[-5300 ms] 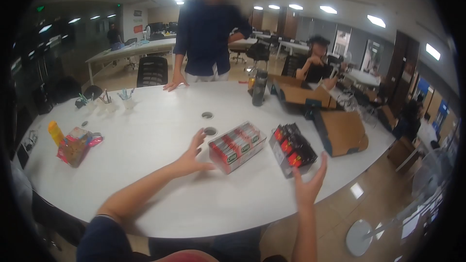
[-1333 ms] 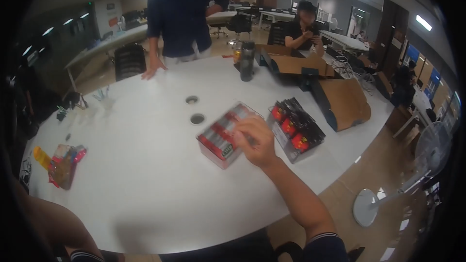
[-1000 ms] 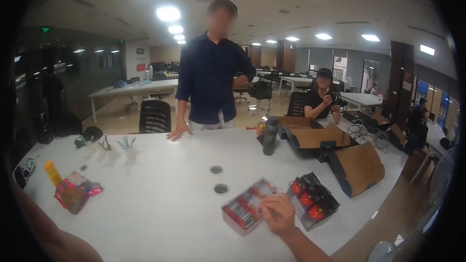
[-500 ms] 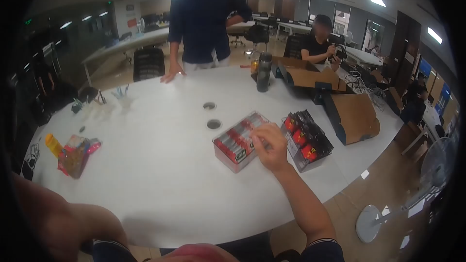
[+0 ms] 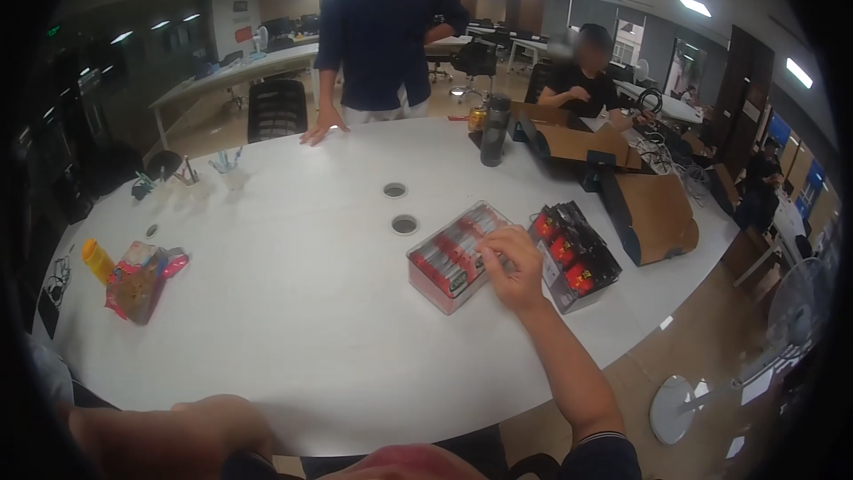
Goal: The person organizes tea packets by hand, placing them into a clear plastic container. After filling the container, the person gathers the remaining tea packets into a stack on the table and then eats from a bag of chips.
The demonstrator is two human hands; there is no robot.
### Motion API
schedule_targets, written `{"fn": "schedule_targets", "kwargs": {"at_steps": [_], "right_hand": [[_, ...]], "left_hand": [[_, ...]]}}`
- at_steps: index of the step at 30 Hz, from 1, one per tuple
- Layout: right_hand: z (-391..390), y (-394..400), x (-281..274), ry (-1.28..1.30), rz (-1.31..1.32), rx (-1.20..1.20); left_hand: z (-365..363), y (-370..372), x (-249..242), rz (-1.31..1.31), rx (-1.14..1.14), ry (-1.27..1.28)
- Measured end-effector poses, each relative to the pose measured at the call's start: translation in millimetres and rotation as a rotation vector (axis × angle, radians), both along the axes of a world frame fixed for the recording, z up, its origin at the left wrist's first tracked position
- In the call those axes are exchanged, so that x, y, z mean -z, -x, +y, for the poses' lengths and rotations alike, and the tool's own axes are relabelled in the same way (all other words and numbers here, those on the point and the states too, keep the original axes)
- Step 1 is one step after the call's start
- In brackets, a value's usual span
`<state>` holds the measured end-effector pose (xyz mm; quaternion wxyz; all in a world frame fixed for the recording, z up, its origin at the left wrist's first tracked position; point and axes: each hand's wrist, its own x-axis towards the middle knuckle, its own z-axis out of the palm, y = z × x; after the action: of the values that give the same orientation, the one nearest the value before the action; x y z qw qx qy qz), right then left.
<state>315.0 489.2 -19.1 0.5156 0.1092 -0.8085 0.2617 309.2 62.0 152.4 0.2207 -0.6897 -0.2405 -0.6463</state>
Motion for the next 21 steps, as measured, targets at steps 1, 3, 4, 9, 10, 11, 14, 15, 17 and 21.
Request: {"fn": "schedule_targets", "kwargs": {"at_steps": [1,3,4,9,10,11,14,15,17,21], "right_hand": [[2,1,1,-0.011,0.004,0.001],[2,2,2,-0.025,0.006,-0.002],[1,-5,6,-0.011,-0.011,0.007],[2,2,6,0.015,0.006,0.0],[3,3,5,0.005,0.014,-0.006],[4,3,4,0.003,0.0,-0.016],[3,2,2,0.002,-0.002,0.009],[0,4,0,0.008,0.007,0.003],[-1,0,-2,0.016,0.006,-0.008],[1,1,1,0.004,0.011,-0.015]], "left_hand": [[1,2,1,-0.007,0.009,-0.005],[4,5,4,-0.027,0.042,-0.038],[4,6,1,-0.031,0.05,-0.029],[6,9,-6,0.0,0.04,0.006],[5,5,-10,0.017,0.038,0.026],[7,8,-9,0.012,0.035,0.019],[7,9,-5,-0.001,0.052,0.002],[8,9,-4,-0.006,0.055,-0.012],[10,10,-1,-0.033,0.073,-0.031],[10,10,-5,-0.015,0.056,-0.021]]}}
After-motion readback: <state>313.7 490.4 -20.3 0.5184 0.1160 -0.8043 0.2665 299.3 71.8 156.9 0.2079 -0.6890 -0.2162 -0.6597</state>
